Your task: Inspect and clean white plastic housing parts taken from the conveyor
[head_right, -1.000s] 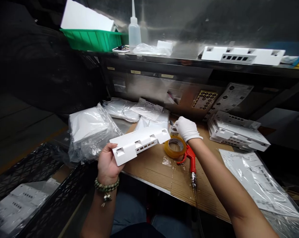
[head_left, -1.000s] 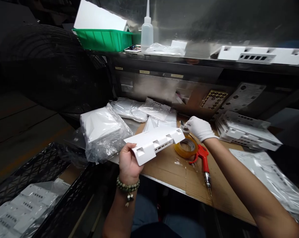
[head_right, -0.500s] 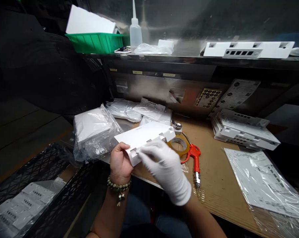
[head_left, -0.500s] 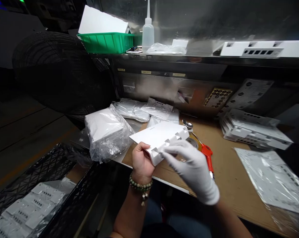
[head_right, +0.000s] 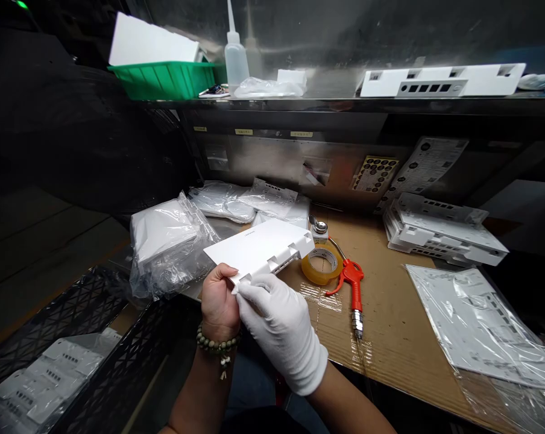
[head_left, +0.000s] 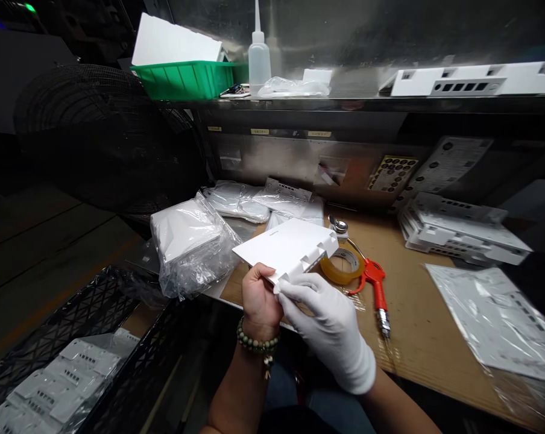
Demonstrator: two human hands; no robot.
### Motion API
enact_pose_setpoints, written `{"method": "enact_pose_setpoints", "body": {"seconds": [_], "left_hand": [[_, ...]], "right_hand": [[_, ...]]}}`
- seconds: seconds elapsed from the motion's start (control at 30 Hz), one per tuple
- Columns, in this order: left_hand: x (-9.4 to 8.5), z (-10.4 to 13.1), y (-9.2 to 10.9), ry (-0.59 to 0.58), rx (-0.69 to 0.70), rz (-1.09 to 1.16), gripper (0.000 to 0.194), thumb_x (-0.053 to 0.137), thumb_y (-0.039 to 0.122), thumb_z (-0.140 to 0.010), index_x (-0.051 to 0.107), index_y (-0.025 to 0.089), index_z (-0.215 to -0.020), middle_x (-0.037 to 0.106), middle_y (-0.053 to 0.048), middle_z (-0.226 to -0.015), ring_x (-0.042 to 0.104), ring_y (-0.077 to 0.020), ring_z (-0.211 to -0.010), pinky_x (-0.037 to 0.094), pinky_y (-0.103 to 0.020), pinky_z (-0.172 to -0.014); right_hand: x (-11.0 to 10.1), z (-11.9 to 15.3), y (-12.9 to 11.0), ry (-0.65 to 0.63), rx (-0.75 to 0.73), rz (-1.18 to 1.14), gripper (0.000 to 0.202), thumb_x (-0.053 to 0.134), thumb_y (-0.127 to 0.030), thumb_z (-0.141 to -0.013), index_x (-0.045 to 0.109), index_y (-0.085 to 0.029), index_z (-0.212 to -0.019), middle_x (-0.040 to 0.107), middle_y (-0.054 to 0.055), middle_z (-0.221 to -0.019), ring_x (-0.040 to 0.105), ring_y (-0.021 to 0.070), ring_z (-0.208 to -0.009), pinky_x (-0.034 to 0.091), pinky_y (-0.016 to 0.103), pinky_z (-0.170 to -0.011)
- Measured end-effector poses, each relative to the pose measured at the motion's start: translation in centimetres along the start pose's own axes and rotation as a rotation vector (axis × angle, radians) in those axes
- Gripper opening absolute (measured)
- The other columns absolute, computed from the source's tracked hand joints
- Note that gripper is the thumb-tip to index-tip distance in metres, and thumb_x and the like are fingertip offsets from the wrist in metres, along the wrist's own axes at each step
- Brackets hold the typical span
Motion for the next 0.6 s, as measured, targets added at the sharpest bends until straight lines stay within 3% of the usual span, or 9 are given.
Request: {"method": "enact_pose_setpoints", "body": {"seconds": [0.1, 0.23, 0.3, 0.4, 0.5, 0.6], "left_hand": [[-0.5, 0.1, 0.6, 0.062, -0.028, 0.008, 0.069, 0.048, 0.009, -0.062, 0.063, 0.009, -0.129, 0.079, -0.011, -0.098, 0.076, -0.0312, -0.097, 0.056, -0.048, -0.099], [-0.7, 0.3, 1.6, 0.083, -0.063, -0.015, 0.073, 0.047, 0.008, -0.065, 0.057, 0.012, -0.138, 0.079, -0.012, -0.102, 0.075, -0.0319, -0.1, 0.056, -0.053, -0.098], [-0.8, 0.4, 1.9, 0.098, -0.063, -0.003, 0.076, 0.048, 0.008, -0.065, 0.055, 0.013, -0.14, 0.079, -0.012, -0.106, 0.074, -0.0324, -0.101, 0.056, -0.054, -0.098], [-0.9, 0.5, 1.9, 0.129, -0.039, 0.012, 0.078, 0.048, 0.007, -0.065, 0.054, 0.014, -0.142, 0.078, -0.012, -0.111, 0.074, -0.033, -0.103, 0.055, -0.054, -0.1], [-0.8, 0.4, 1.3, 0.123, -0.029, 0.007, 0.077, 0.048, 0.006, -0.065, 0.055, 0.013, -0.142, 0.077, -0.012, -0.114, 0.073, -0.0336, -0.105, 0.054, -0.054, -0.101], [-0.3, 0.3, 0.6, 0.085, -0.035, 0.019, 0.077, 0.048, 0.007, -0.062, 0.058, 0.011, -0.139, 0.077, -0.012, -0.114, 0.073, -0.0338, -0.106, 0.054, -0.053, -0.102]], "right_hand": [[-1.3, 0.4, 1.7, -0.023, 0.137, -0.139, 0.016, 0.073, -0.012, -0.087, 0.075, -0.024, -0.097, 0.072, 0.0, -0.094, 0.068, 0.0124, -0.084, 0.055, 0.023, -0.076], [-6.4, 1.9, 6.2, 0.271, 0.371, -0.182, 0.012, 0.076, -0.02, -0.088, 0.076, -0.028, -0.097, 0.072, -0.001, -0.097, 0.069, 0.014, -0.092, 0.056, 0.026, -0.083], [-7.5, 2.5, 7.3, 0.351, 0.413, -0.15, 0.013, 0.076, -0.023, -0.089, 0.076, -0.029, -0.101, 0.072, 0.0, -0.102, 0.069, 0.0154, -0.096, 0.056, 0.029, -0.087], [-6.4, 2.1, 6.7, 0.284, 0.357, -0.103, 0.019, 0.073, -0.024, -0.092, 0.075, -0.029, -0.11, 0.071, 0.002, -0.109, 0.068, 0.0164, -0.103, 0.055, 0.031, -0.094], [-4.5, 1.5, 4.7, 0.204, 0.3, -0.071, 0.029, 0.073, -0.022, -0.092, 0.07, -0.028, -0.121, 0.072, 0.001, -0.109, 0.069, 0.0137, -0.098, 0.056, 0.028, -0.093], [-2.9, 0.9, 2.3, 0.138, 0.202, -0.067, 0.025, 0.073, -0.018, -0.091, 0.071, -0.026, -0.115, 0.073, 0.001, -0.105, 0.069, 0.0126, -0.095, 0.056, 0.025, -0.09]]}}
Point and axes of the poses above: each hand's wrist, its own z-axis away from the middle knuckle, its own x-axis out of the palm, y = z × x, the point moved 10 cm from there along -z, towards the middle knuckle
